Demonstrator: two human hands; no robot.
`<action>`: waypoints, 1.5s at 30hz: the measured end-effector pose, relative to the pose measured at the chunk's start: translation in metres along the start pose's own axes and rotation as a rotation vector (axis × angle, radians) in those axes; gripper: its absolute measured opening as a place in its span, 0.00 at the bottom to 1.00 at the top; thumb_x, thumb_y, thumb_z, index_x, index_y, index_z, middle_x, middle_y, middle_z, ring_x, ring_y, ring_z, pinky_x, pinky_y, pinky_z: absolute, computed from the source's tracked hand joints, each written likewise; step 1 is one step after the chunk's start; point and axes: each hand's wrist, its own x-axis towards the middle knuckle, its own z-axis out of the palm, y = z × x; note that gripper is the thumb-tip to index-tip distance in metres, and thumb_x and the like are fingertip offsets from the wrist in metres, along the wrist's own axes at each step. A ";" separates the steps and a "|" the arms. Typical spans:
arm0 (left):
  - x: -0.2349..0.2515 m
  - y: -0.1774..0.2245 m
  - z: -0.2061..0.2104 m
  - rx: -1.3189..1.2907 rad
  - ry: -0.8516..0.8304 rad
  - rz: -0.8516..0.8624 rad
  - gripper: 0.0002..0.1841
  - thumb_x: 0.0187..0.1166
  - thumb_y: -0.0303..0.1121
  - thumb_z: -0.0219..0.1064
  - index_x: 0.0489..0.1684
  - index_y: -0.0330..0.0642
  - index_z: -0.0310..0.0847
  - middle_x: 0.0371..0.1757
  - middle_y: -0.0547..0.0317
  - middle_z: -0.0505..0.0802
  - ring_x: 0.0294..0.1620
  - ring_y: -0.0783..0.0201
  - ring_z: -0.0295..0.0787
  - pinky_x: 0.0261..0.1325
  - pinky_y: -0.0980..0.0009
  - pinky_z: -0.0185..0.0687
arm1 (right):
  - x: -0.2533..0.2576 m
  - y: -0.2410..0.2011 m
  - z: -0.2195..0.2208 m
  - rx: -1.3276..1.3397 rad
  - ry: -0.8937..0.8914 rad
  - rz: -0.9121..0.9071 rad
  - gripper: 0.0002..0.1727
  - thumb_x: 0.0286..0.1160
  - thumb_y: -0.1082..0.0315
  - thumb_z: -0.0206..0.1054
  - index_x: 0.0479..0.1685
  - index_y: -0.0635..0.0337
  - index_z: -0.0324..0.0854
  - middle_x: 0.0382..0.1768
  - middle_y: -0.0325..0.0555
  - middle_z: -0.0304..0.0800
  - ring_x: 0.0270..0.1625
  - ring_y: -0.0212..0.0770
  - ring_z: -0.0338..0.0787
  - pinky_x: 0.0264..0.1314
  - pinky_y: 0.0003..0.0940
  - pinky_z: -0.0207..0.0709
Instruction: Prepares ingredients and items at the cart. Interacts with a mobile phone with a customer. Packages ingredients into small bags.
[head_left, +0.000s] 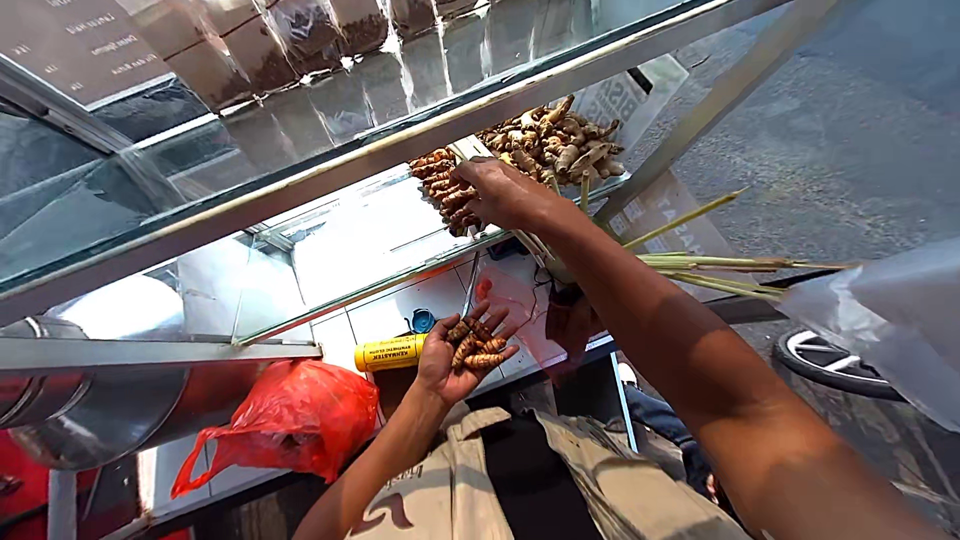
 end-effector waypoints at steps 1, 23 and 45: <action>-0.001 0.003 -0.001 -0.002 -0.002 0.011 0.32 0.91 0.49 0.30 0.80 0.39 0.69 0.72 0.33 0.84 0.70 0.36 0.84 0.68 0.42 0.82 | -0.006 -0.003 -0.004 0.012 0.037 -0.020 0.21 0.72 0.76 0.68 0.65 0.60 0.82 0.61 0.58 0.87 0.68 0.60 0.85 0.73 0.62 0.75; 0.004 0.007 0.025 0.018 0.139 0.103 0.27 0.90 0.49 0.38 0.61 0.41 0.80 0.37 0.48 0.91 0.32 0.57 0.91 0.37 0.62 0.90 | -0.144 -0.073 0.021 -0.001 -0.340 -0.190 0.10 0.81 0.59 0.66 0.46 0.54 0.88 0.44 0.44 0.88 0.51 0.44 0.87 0.58 0.47 0.73; -0.020 0.013 -0.003 -0.088 0.100 0.063 0.27 0.92 0.47 0.36 0.70 0.40 0.75 0.61 0.35 0.91 0.61 0.36 0.90 0.61 0.43 0.87 | 0.064 -0.004 -0.020 -0.251 0.051 0.174 0.25 0.79 0.55 0.69 0.71 0.56 0.83 0.73 0.65 0.82 0.80 0.66 0.76 0.80 0.73 0.62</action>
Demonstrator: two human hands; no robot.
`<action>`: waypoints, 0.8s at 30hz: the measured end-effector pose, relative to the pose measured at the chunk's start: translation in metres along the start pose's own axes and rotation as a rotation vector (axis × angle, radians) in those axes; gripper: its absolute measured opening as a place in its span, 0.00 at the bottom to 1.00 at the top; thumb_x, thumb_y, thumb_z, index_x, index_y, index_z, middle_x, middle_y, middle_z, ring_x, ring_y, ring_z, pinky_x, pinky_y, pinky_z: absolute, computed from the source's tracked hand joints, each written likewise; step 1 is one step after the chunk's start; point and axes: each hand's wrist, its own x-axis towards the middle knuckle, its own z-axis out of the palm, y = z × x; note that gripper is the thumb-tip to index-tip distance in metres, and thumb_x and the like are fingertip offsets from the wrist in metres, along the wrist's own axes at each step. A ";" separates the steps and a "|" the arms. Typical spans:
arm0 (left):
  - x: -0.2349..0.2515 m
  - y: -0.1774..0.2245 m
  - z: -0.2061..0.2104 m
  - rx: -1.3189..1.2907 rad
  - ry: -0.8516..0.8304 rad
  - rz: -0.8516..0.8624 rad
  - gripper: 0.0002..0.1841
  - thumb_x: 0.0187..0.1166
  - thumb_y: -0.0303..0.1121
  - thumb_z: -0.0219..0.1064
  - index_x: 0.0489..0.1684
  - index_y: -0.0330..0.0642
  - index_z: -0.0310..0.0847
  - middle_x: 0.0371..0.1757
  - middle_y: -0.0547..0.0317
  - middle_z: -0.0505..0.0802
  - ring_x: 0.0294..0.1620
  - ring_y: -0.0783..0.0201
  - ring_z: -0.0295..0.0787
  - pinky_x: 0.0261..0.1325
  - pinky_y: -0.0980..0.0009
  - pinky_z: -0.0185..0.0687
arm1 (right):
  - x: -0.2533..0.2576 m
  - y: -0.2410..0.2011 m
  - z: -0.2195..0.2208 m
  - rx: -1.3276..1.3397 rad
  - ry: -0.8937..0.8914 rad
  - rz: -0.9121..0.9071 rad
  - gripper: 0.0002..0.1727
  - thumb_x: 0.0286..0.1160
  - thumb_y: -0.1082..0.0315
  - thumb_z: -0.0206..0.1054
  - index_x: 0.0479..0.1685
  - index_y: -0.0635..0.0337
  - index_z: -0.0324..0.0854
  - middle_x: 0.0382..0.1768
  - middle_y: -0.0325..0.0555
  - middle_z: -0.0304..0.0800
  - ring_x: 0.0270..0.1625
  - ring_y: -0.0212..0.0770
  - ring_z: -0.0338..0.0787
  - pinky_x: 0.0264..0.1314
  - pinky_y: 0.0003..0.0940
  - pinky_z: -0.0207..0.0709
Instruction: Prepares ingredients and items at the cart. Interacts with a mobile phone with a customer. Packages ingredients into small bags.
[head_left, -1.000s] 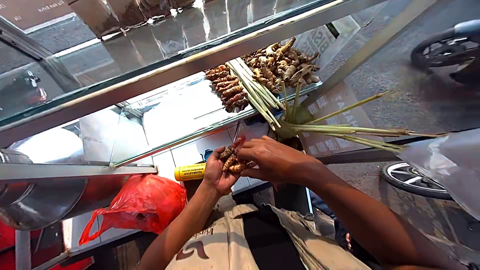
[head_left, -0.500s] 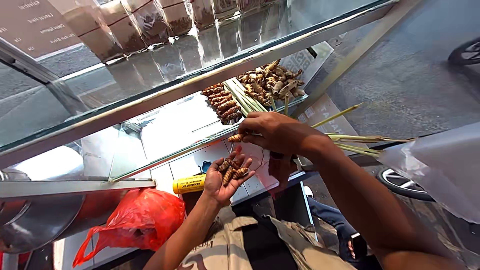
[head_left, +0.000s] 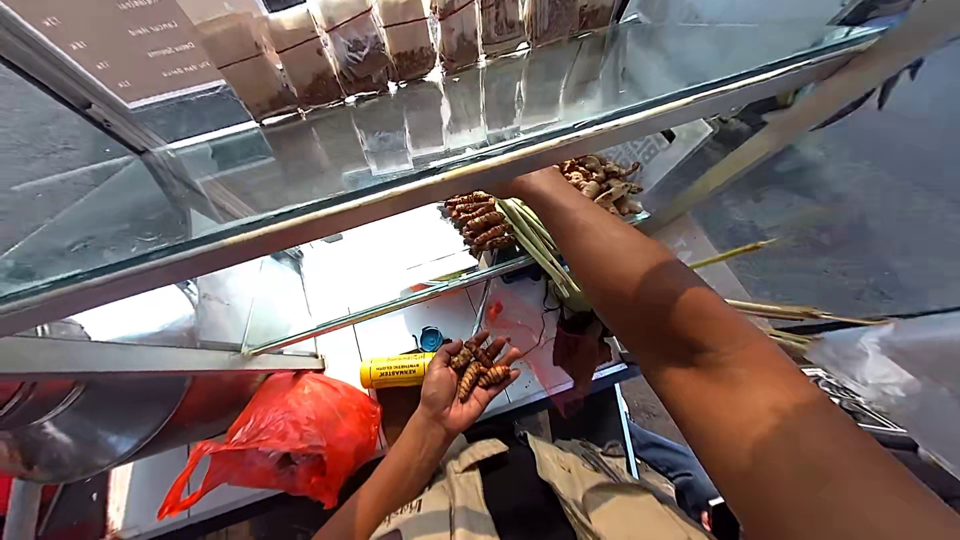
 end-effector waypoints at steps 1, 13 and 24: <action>-0.001 0.002 -0.002 -0.008 0.000 0.008 0.27 0.92 0.47 0.36 0.71 0.40 0.74 0.61 0.35 0.90 0.62 0.36 0.90 0.61 0.43 0.87 | 0.002 -0.003 0.004 0.007 0.003 0.007 0.26 0.78 0.55 0.69 0.71 0.57 0.83 0.73 0.65 0.82 0.80 0.66 0.76 0.80 0.73 0.62; 0.009 0.018 0.012 0.104 -0.003 0.011 0.31 0.92 0.48 0.31 0.77 0.39 0.71 0.68 0.36 0.87 0.69 0.39 0.86 0.69 0.44 0.81 | -0.016 -0.034 -0.019 -0.065 -0.015 -0.121 0.20 0.82 0.58 0.64 0.66 0.57 0.84 0.66 0.64 0.86 0.74 0.65 0.82 0.73 0.72 0.68; 0.015 0.015 0.033 0.148 0.046 0.037 0.24 0.90 0.47 0.40 0.54 0.36 0.76 0.50 0.40 0.89 0.56 0.43 0.90 0.65 0.42 0.84 | -0.163 -0.045 0.030 0.130 -0.219 -0.400 0.11 0.81 0.60 0.67 0.52 0.52 0.90 0.45 0.44 0.90 0.51 0.45 0.89 0.55 0.49 0.80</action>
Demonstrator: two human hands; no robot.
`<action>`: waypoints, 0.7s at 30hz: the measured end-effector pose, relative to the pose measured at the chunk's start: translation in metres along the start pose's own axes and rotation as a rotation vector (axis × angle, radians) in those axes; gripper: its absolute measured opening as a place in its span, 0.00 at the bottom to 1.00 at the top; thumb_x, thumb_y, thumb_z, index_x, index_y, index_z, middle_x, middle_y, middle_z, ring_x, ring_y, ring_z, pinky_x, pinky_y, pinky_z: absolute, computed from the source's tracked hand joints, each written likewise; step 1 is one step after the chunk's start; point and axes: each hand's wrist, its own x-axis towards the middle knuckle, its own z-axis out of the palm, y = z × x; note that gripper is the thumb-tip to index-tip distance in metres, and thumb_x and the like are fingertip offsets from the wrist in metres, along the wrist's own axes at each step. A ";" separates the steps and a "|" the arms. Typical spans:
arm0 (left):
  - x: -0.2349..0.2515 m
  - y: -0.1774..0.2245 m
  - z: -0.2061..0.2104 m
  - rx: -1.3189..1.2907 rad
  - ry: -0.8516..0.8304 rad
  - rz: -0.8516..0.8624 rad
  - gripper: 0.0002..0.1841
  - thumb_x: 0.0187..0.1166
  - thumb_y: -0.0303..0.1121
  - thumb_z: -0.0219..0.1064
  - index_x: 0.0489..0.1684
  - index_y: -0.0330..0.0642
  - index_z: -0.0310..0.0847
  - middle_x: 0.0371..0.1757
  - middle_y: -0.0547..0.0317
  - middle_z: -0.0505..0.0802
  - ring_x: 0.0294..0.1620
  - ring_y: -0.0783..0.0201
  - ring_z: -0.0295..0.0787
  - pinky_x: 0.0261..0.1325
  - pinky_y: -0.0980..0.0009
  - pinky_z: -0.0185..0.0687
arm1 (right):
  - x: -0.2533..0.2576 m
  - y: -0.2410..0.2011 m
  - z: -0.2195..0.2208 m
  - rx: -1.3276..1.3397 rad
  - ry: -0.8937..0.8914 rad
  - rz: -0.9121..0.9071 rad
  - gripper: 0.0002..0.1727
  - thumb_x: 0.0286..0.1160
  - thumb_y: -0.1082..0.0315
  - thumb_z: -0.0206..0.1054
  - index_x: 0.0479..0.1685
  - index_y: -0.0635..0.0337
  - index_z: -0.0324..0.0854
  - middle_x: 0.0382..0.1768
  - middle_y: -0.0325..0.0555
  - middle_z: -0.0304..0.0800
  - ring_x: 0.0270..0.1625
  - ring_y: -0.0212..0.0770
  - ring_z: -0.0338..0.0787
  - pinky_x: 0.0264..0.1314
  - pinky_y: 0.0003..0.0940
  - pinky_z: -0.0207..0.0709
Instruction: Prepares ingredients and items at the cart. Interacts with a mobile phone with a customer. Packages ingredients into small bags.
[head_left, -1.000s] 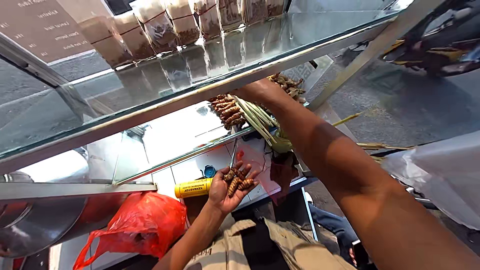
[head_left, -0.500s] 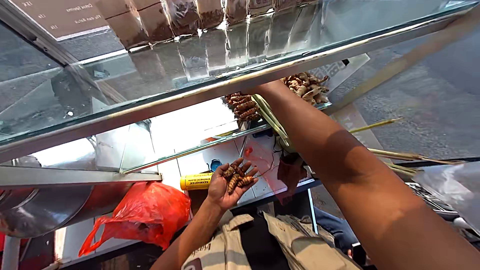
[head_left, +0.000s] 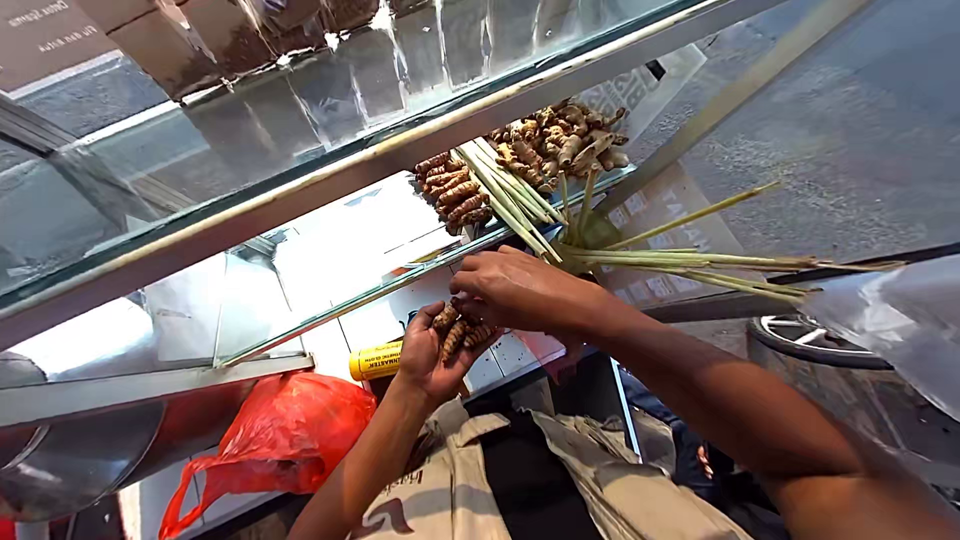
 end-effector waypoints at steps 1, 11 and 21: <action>0.000 -0.003 0.002 0.011 0.015 0.004 0.24 0.90 0.47 0.40 0.52 0.36 0.76 0.49 0.39 0.89 0.56 0.43 0.90 0.64 0.42 0.84 | -0.004 -0.002 0.007 -0.016 -0.001 0.065 0.12 0.81 0.58 0.66 0.50 0.53 0.90 0.45 0.45 0.90 0.52 0.47 0.89 0.54 0.50 0.78; 0.005 -0.017 0.021 0.048 0.086 0.055 0.22 0.90 0.44 0.40 0.43 0.38 0.76 0.41 0.43 0.91 0.47 0.47 0.93 0.56 0.46 0.89 | -0.022 -0.006 -0.006 0.350 -0.098 0.323 0.17 0.87 0.59 0.57 0.54 0.61 0.85 0.46 0.53 0.91 0.56 0.51 0.88 0.63 0.56 0.72; 0.009 -0.009 -0.003 0.012 -0.215 -0.050 0.32 0.89 0.42 0.31 0.79 0.34 0.71 0.73 0.34 0.85 0.72 0.38 0.85 0.71 0.48 0.82 | 0.047 0.063 -0.066 -0.119 0.360 0.243 0.12 0.83 0.63 0.62 0.55 0.58 0.86 0.50 0.53 0.92 0.60 0.57 0.88 0.64 0.62 0.74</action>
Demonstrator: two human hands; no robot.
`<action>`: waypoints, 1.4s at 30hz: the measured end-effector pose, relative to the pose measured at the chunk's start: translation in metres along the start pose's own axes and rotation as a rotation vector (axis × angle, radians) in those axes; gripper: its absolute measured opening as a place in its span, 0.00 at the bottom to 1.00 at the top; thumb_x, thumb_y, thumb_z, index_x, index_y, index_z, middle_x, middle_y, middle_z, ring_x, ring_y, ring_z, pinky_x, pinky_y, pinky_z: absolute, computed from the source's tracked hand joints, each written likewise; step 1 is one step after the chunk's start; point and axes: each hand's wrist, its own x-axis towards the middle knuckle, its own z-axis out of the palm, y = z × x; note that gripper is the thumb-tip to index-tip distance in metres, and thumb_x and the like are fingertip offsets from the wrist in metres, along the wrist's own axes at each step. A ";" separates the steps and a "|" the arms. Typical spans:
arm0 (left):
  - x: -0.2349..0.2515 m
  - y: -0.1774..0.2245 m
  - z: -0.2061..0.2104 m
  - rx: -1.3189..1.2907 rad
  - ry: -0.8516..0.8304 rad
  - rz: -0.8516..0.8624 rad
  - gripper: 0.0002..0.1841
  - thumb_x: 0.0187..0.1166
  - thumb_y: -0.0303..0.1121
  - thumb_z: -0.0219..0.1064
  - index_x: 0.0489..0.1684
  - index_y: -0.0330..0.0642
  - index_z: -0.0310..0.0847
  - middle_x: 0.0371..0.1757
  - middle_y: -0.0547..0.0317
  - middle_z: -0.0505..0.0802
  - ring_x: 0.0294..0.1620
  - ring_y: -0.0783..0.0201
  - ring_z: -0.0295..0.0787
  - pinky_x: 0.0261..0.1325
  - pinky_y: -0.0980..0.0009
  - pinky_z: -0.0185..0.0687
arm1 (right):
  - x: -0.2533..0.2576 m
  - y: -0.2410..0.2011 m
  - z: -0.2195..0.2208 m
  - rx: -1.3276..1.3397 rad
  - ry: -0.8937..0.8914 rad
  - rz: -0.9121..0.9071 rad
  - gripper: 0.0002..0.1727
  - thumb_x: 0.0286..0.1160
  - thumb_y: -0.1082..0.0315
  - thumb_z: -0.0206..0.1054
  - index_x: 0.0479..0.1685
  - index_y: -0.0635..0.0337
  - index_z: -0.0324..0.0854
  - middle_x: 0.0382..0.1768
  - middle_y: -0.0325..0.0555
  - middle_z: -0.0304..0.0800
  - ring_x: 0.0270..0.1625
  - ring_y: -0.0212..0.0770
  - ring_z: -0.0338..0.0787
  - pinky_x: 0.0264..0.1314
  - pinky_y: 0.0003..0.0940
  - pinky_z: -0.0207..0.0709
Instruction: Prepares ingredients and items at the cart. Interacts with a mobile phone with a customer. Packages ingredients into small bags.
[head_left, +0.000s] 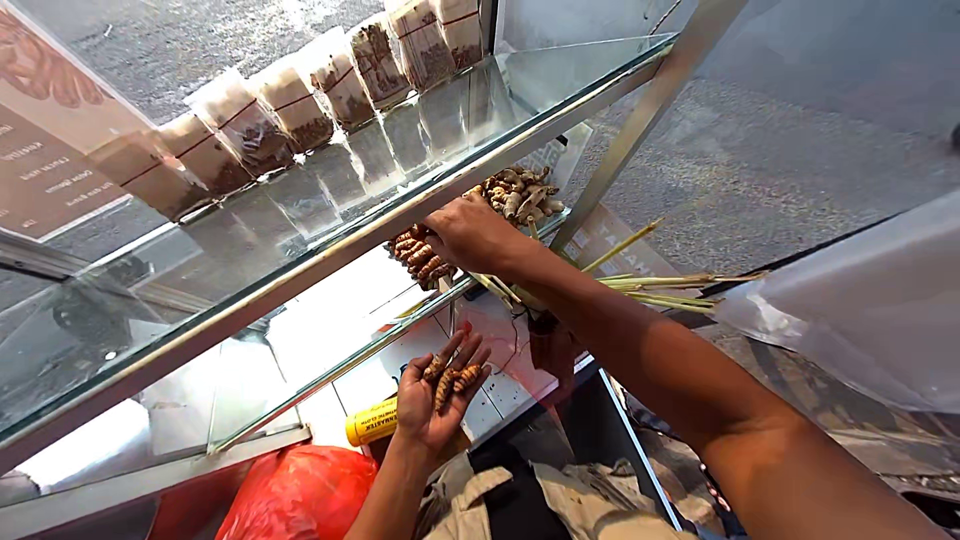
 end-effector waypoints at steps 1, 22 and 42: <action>-0.001 -0.001 0.000 -0.011 0.008 0.002 0.31 0.89 0.42 0.32 0.78 0.34 0.73 0.72 0.34 0.85 0.71 0.38 0.85 0.71 0.48 0.83 | 0.017 0.011 0.004 -0.037 0.045 -0.008 0.14 0.84 0.62 0.62 0.57 0.57 0.87 0.55 0.55 0.92 0.64 0.59 0.87 0.67 0.65 0.73; -0.013 0.000 0.011 0.009 0.214 0.111 0.25 0.90 0.44 0.40 0.45 0.36 0.82 0.46 0.37 0.93 0.48 0.41 0.95 0.54 0.45 0.91 | -0.084 -0.055 -0.003 0.228 -0.174 -0.282 0.11 0.81 0.57 0.67 0.48 0.52 0.89 0.40 0.40 0.88 0.46 0.40 0.88 0.54 0.43 0.78; 0.017 -0.087 -0.012 0.674 0.122 -0.330 0.17 0.90 0.34 0.47 0.46 0.41 0.84 0.24 0.62 0.86 0.17 0.75 0.81 0.19 0.82 0.77 | -0.302 -0.046 0.026 0.811 0.048 0.418 0.18 0.86 0.64 0.64 0.67 0.66 0.77 0.54 0.57 0.89 0.59 0.52 0.89 0.68 0.48 0.79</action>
